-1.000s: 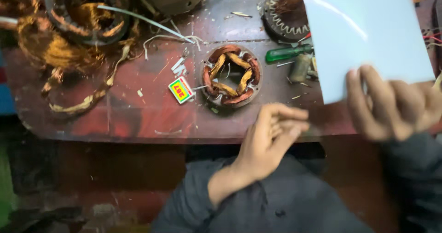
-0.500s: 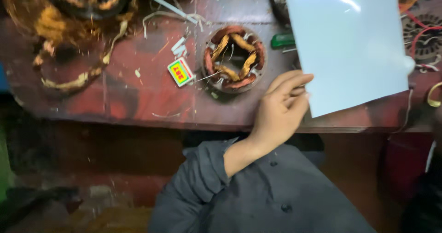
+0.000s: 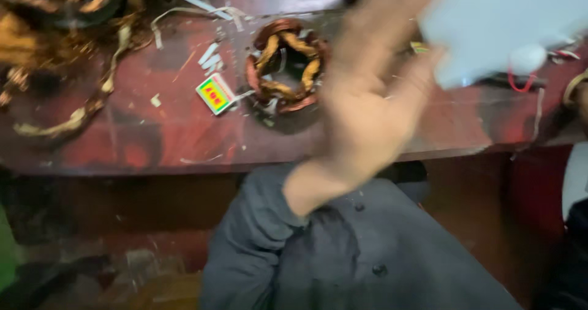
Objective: The person uses a multimeter to test a copper-wound stator, then adjusts and secures the windings with white tape. They cut a strip of white paper with scissors and wrap it around the stator to insulate the coils.
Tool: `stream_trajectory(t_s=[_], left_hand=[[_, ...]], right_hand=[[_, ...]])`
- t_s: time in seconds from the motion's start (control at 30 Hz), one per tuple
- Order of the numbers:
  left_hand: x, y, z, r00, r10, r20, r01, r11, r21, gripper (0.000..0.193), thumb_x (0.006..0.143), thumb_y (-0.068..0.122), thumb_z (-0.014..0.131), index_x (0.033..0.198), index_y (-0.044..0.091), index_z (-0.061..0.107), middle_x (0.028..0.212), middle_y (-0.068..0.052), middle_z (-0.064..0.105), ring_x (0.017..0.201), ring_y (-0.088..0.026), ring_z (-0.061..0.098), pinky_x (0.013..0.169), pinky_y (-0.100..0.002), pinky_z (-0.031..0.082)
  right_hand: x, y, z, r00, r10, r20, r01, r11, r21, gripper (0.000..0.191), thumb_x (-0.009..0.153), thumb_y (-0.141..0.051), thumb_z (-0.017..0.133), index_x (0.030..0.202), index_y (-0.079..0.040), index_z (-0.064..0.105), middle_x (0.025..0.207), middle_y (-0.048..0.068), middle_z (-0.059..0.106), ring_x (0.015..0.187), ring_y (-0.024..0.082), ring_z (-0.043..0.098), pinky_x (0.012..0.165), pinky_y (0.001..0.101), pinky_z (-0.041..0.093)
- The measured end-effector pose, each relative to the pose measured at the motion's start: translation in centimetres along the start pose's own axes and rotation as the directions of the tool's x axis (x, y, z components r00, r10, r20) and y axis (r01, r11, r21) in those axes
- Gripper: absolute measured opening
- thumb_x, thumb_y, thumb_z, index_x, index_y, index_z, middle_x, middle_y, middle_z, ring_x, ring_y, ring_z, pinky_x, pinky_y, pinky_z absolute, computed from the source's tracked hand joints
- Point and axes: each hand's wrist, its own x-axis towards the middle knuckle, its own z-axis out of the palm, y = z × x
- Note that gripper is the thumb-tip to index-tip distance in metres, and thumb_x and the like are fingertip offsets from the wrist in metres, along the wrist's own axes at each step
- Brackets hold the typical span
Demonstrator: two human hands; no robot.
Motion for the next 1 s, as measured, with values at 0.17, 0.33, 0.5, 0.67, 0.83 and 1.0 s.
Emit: stream_trajectory(t_s=[0.17, 0.33, 0.5, 0.67, 0.83, 1.0], left_hand=[[2.0, -0.5, -0.7, 0.993, -0.108, -0.038, 0.099, 0.979, -0.180, 0.041, 0.111, -0.006, 0.070, 0.148, 0.004, 0.054, 0.150, -0.003, 0.043, 0.119, -0.012, 0.059, 0.107, -0.026, 0.054], [0.9, -2.0, -0.2, 0.981, -0.195, -0.014, 0.188, 0.959, -0.214, 0.043, 0.109, -0.008, 0.068, 0.148, 0.001, 0.054, 0.154, -0.007, 0.041, 0.122, -0.014, 0.059, 0.111, -0.028, 0.056], [0.4, -3.8, -0.9, 0.977, -0.215, -0.008, 0.208, 0.956, -0.209, 0.044, 0.105, -0.009, 0.067, 0.147, 0.001, 0.054, 0.158, -0.009, 0.042, 0.126, -0.017, 0.063, 0.108, -0.030, 0.058], [0.8, -3.9, -1.1, 0.977, -0.214, 0.004, 0.211, 0.960, -0.184, 0.045, 0.101, -0.008, 0.069, 0.144, -0.001, 0.057, 0.156, -0.010, 0.044, 0.126, -0.018, 0.064, 0.109, -0.031, 0.059], [0.8, -3.0, -1.1, 0.973, -0.230, -0.006, 0.227, 0.966, -0.126, 0.028, 0.104, -0.008, 0.071, 0.131, -0.004, 0.064, 0.143, -0.012, 0.051, 0.125, -0.015, 0.062, 0.106, -0.032, 0.059], [-0.7, -1.3, -1.0, 0.972, -0.236, 0.008, 0.236, 0.971, -0.049, 0.036, 0.103, -0.005, 0.069, 0.138, 0.001, 0.064, 0.148, -0.009, 0.051, 0.130, -0.014, 0.061, 0.105, -0.029, 0.062]], right_hand=[[-0.4, 0.8, -1.3, 0.999, 0.048, 0.014, -0.048, 0.999, 0.025, 0.072, 0.076, -0.039, 0.079, 0.132, 0.001, 0.058, 0.105, 0.015, 0.073, 0.084, 0.024, 0.069, 0.072, 0.0351, 0.055], [-2.3, 2.6, -2.8, 0.993, 0.120, 0.018, -0.121, 0.987, 0.109, 0.083, 0.073, -0.045, 0.080, 0.137, 0.001, 0.054, 0.104, 0.016, 0.073, 0.082, 0.023, 0.069, 0.070, 0.0340, 0.056], [-6.0, 6.2, -4.5, 0.978, 0.203, -0.037, -0.184, 0.941, 0.282, 0.094, 0.070, -0.051, 0.082, 0.141, 0.002, 0.051, 0.102, 0.017, 0.073, 0.080, 0.022, 0.069, 0.069, 0.0330, 0.057], [-15.9, 6.5, -7.1, 0.954, 0.294, 0.053, -0.276, 0.798, 0.535, 0.105, 0.067, -0.056, 0.083, 0.146, 0.003, 0.047, 0.101, 0.017, 0.072, 0.077, 0.021, 0.069, 0.067, 0.0319, 0.057], [-23.1, 1.9, -5.5, 0.760, -0.107, 0.641, -0.493, 0.547, 0.677, 0.116, 0.064, -0.062, 0.084, 0.151, 0.004, 0.044, 0.099, 0.018, 0.072, 0.075, 0.020, 0.069, 0.065, 0.0309, 0.058], [-20.5, -3.3, -2.6, 0.728, -0.269, 0.631, -0.533, 0.357, 0.767, 0.119, 0.073, -0.058, 0.084, 0.159, 0.008, 0.035, 0.098, 0.014, 0.063, 0.076, 0.016, 0.059, 0.066, 0.0282, 0.051]])
